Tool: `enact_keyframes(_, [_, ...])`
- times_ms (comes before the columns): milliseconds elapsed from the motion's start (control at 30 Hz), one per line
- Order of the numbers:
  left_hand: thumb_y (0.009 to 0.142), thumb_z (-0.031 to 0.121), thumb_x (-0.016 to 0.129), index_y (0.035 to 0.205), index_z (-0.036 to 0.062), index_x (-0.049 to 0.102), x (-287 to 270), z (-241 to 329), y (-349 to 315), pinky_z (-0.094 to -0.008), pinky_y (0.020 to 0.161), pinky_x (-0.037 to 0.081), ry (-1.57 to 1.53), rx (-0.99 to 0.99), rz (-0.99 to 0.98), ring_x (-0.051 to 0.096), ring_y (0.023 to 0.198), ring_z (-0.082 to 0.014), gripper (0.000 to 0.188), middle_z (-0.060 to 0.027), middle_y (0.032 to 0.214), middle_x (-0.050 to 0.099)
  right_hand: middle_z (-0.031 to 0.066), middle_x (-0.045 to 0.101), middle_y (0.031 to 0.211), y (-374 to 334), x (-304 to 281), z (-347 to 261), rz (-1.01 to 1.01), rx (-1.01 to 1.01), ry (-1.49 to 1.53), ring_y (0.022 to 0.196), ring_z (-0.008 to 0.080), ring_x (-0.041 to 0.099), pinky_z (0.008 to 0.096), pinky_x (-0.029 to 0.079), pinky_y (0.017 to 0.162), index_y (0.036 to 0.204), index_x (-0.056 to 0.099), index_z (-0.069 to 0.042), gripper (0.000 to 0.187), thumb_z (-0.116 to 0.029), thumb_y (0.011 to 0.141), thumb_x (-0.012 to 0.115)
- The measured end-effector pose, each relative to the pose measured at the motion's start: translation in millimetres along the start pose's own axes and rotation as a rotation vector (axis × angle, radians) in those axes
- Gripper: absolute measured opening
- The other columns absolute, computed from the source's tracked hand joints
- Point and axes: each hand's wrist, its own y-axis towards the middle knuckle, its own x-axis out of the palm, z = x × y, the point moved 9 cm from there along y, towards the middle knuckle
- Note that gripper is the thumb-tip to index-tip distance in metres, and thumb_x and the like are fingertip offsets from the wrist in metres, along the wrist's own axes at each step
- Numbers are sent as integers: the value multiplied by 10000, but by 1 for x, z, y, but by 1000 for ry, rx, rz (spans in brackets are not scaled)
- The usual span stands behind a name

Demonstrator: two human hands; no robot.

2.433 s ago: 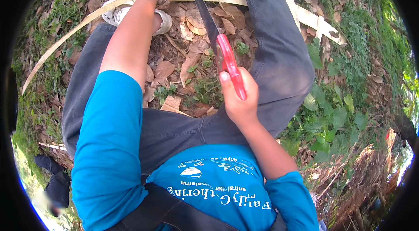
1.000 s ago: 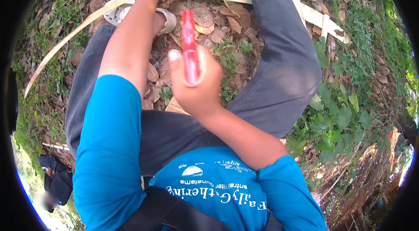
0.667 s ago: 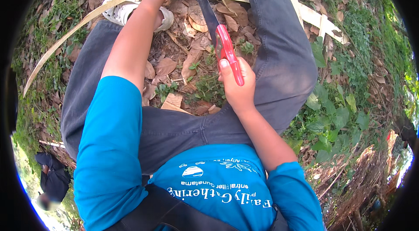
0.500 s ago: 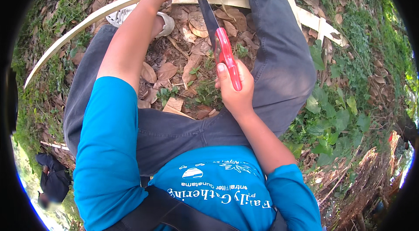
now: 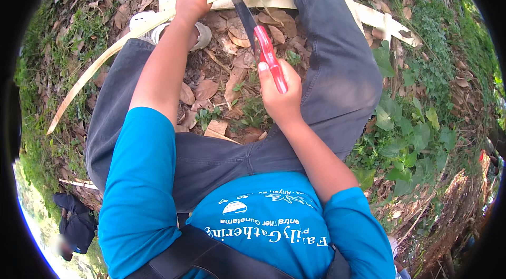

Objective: The person sits on the ground and uses a red hand saw to cut thin wooden strips. They hold the wood between their legs, saw through it, and then separate the pieces. The person repeats this process with multiple strips, occasionally adjusting the wood's position.

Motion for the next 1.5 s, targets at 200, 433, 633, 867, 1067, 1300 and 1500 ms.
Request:
enact_keyframes(200, [910,173,644,1171,115,757,-10,4,-4,-444,920,589,-20,-42,-46,729,1116,-294,290,-105,1213,752,-53,481,676,1,13,-10,-19,-77,-99,609,44,420,267,358,556,879,604,-52,200,-176,1012,684])
enact_keyframes(433, [902,168,661,1154,134,761,-8,5,-1,-444,895,595,-50,-45,-3,732,1105,-290,273,-96,1197,758,-61,472,676,-4,20,-10,-24,-122,-155,607,40,410,262,349,553,863,590,-62,207,-171,1015,679])
enact_keyframes(633, [905,139,665,1150,161,754,8,-4,13,-429,903,590,-130,-67,58,723,1121,-280,261,-90,1205,753,-50,521,668,4,13,-12,-43,-31,-149,570,50,505,259,414,526,865,589,-76,208,-190,1021,666])
enact_keyframes(867, [921,113,626,1156,152,756,2,-8,11,-435,913,587,-150,-103,39,717,1141,-281,271,-106,1221,746,-14,600,694,14,7,-13,-88,-34,-61,562,62,543,249,446,536,911,623,-65,212,-234,1037,647])
enact_keyframes(1067, [906,195,659,1156,141,739,5,-10,11,-445,928,583,-140,-54,12,711,1136,-293,269,-90,1215,746,-5,591,665,15,10,-3,-61,-15,-21,570,71,559,247,456,559,906,621,-43,269,-272,1045,645])
enact_keyframes(1300, [852,263,698,1105,145,768,-12,-9,0,-440,902,596,-68,-5,77,728,1080,-294,288,-100,1153,762,24,586,651,5,5,-29,-73,-137,140,552,90,567,268,489,553,953,604,1,262,-237,1062,617])
enact_keyframes(1500, [872,385,672,1182,155,706,-12,-9,1,-465,916,579,-29,-28,37,713,1090,-328,387,-124,1168,744,-44,527,657,34,8,-26,-16,-97,46,563,41,473,254,411,531,847,608,-46,292,-261,1033,671])
